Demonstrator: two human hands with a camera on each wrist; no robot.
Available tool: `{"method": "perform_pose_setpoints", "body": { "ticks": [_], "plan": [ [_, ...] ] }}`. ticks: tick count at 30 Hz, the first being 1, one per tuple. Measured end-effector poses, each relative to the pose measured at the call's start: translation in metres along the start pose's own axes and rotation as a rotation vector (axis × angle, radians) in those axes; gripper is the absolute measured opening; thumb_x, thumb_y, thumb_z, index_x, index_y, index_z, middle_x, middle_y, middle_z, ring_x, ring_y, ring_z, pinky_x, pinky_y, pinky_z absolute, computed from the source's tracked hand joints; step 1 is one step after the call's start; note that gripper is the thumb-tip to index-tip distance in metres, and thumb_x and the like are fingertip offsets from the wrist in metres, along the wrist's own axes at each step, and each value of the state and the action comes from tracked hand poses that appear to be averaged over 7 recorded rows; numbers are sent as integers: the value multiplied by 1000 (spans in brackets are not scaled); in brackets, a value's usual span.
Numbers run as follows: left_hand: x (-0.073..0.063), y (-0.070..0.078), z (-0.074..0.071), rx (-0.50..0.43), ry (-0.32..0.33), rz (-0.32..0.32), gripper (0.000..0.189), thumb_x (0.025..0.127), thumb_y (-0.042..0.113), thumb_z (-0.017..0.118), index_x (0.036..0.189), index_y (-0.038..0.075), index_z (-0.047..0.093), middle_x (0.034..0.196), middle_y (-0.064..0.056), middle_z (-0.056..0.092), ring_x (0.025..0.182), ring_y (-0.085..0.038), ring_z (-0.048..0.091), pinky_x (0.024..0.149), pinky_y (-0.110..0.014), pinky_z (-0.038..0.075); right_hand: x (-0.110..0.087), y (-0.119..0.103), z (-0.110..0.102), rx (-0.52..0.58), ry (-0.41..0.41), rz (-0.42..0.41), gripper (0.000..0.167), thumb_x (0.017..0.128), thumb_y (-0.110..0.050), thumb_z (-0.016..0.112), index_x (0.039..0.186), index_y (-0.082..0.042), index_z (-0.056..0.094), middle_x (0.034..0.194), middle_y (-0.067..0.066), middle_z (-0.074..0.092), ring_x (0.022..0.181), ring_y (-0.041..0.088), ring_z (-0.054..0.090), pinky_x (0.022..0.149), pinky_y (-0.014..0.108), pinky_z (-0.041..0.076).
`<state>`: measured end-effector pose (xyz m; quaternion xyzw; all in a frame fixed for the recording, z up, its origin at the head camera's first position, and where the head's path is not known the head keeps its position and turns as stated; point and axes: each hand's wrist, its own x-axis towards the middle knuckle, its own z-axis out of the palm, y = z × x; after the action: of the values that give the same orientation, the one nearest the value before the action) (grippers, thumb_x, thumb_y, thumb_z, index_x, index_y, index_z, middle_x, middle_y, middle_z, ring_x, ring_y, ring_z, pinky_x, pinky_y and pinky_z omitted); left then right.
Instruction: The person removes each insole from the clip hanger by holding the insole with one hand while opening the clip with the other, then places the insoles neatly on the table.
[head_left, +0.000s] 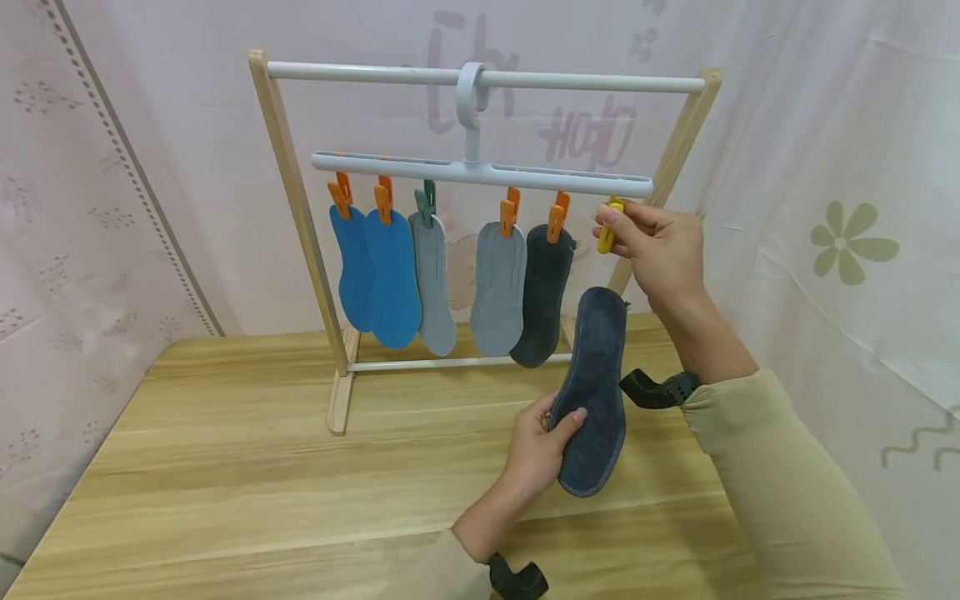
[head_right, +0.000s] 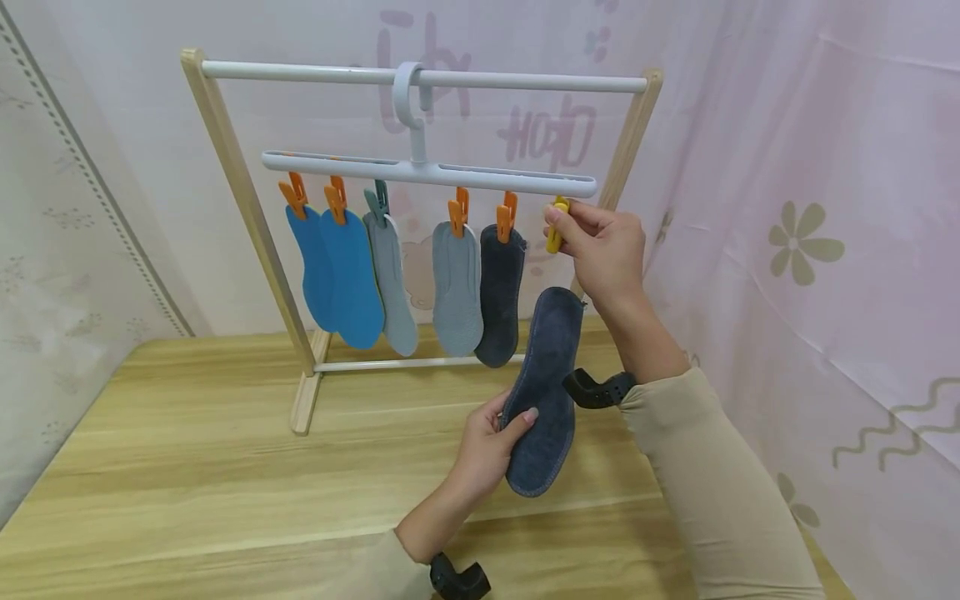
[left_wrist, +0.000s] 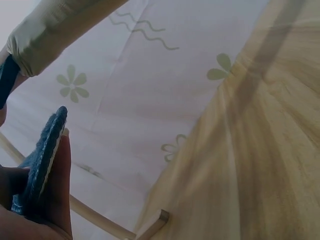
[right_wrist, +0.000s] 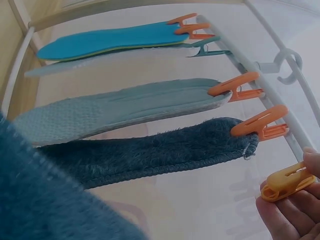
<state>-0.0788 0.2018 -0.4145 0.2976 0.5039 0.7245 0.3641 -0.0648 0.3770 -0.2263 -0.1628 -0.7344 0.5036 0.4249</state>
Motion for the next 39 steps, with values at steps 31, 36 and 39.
{"method": "perform_pose_setpoints", "body": {
  "ticks": [31, 36, 39],
  "plan": [
    [3, -41, 5, -38, 80, -128, 29, 103, 10, 57, 130, 0, 60, 110, -23, 75, 95, -31, 76, 76, -35, 64, 4, 2, -1, -41, -28, 20, 44, 91, -24, 76, 125, 3, 70, 87, -15, 75, 82, 3, 74, 73, 14, 59],
    [4, -46, 8, -29, 88, -139, 29, 103, 11, 57, 129, 1, 60, 108, -22, 75, 92, -29, 77, 75, -34, 64, 5, 1, -1, -46, -32, 24, 44, 91, -24, 76, 126, 3, 69, 87, -15, 75, 80, 1, 74, 73, 14, 59],
    [4, -48, 9, -28, 96, -142, 28, 103, 11, 57, 129, 1, 61, 108, -21, 75, 92, -29, 77, 74, -34, 64, 5, 1, -1, -58, -35, 24, 44, 91, -25, 76, 126, 0, 70, 88, -15, 75, 81, 1, 73, 74, 14, 59]
  ]
}}
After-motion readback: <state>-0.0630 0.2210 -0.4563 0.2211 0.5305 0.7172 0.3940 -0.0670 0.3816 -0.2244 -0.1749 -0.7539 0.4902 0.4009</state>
